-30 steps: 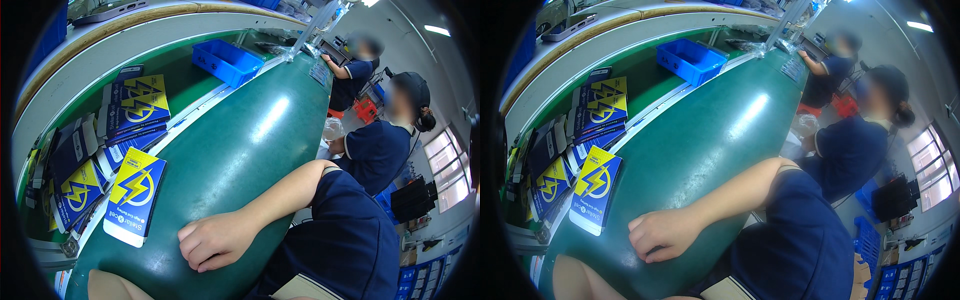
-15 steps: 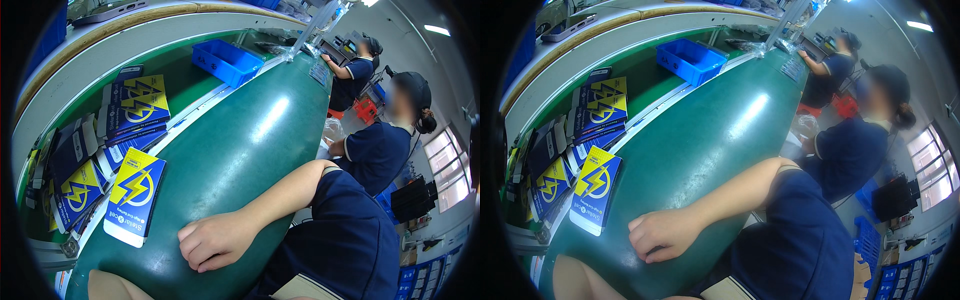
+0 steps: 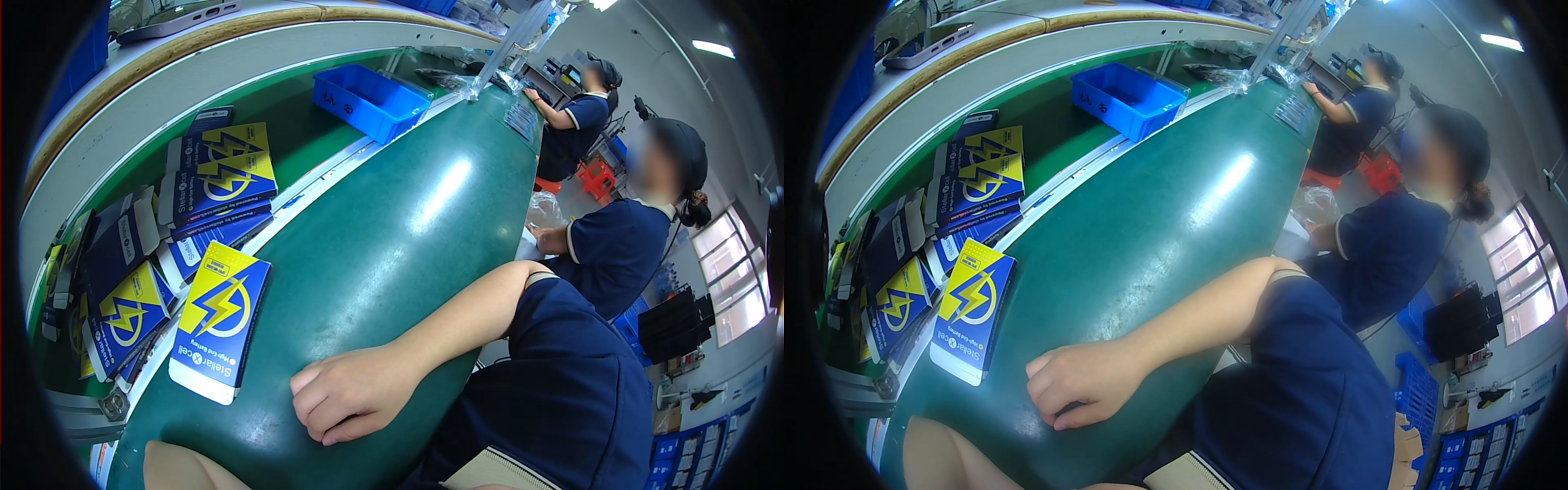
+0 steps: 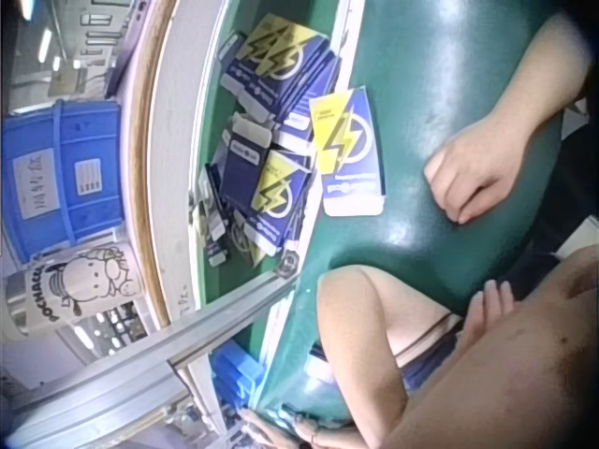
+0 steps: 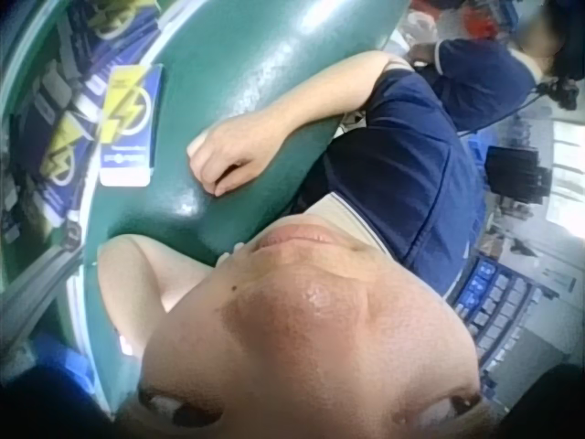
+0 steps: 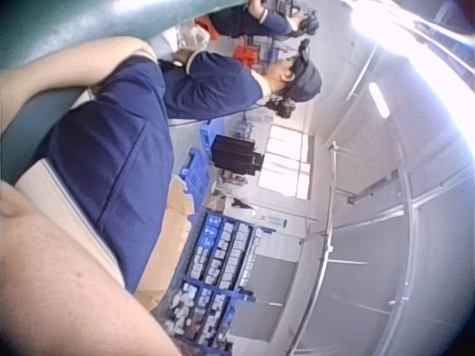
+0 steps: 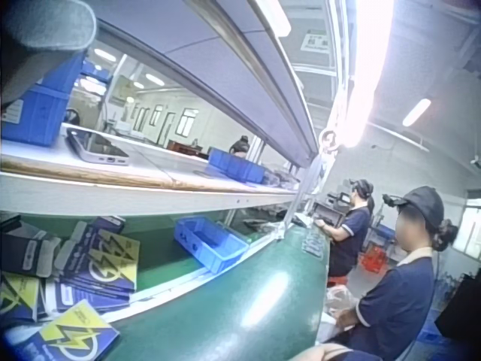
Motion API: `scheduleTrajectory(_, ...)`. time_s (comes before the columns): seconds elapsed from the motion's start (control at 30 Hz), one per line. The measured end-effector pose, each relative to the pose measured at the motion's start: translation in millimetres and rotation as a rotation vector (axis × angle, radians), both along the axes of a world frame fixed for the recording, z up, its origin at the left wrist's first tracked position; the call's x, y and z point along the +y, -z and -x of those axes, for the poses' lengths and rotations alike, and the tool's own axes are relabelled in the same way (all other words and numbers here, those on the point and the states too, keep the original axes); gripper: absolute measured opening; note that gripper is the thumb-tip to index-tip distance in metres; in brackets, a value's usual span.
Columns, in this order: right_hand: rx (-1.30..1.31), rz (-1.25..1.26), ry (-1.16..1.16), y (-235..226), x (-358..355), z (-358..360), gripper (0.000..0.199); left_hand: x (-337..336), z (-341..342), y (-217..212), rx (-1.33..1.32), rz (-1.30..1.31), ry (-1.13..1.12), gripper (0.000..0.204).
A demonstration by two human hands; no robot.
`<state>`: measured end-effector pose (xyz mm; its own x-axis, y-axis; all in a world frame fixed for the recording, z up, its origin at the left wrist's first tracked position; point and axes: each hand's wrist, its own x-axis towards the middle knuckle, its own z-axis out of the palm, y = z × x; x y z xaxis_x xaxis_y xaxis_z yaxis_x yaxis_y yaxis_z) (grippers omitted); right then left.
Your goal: Manually assemble and fold small blue and white packets on a factory assembly line.
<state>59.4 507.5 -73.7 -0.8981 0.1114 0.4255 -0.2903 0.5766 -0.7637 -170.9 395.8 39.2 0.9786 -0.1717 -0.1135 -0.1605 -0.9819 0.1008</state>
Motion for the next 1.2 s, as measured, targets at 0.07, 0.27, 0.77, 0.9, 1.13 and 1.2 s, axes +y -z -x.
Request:
scheduleTrajectory(0.07, 0.004, 0.001, 0.001, 0, 0, 0, 0.008, 0, 0, 1, -0.004, 0.003, -0.005, 0.062)
scheduleTrajectory(0.27, -0.008, 0.002, -0.003, -1, 0, 0, 0.007, -1, -1, 3, -0.015, 0.012, -0.02, 0.062)
scheduleTrajectory(0.77, -0.008, 0.003, 0.001, -1, 0, 0, 0.008, -4, -2, 9, -0.043, 0.035, -0.057, 0.061)
scheduleTrajectory(0.9, -0.004, 0.003, -0.004, 0, 0, 0, 0.008, -4, -3, 10, -0.051, 0.042, -0.067, 0.061)
scheduleTrajectory(1.13, 0.001, 0.001, -0.009, -1, 0, 0, 0.009, -5, -3, 13, -0.065, 0.051, -0.084, 0.061)
scheduleTrajectory(1.2, -0.002, -0.003, -0.007, -1, 0, 0, 0.009, -5, -4, 14, -0.069, 0.054, -0.089, 0.061)
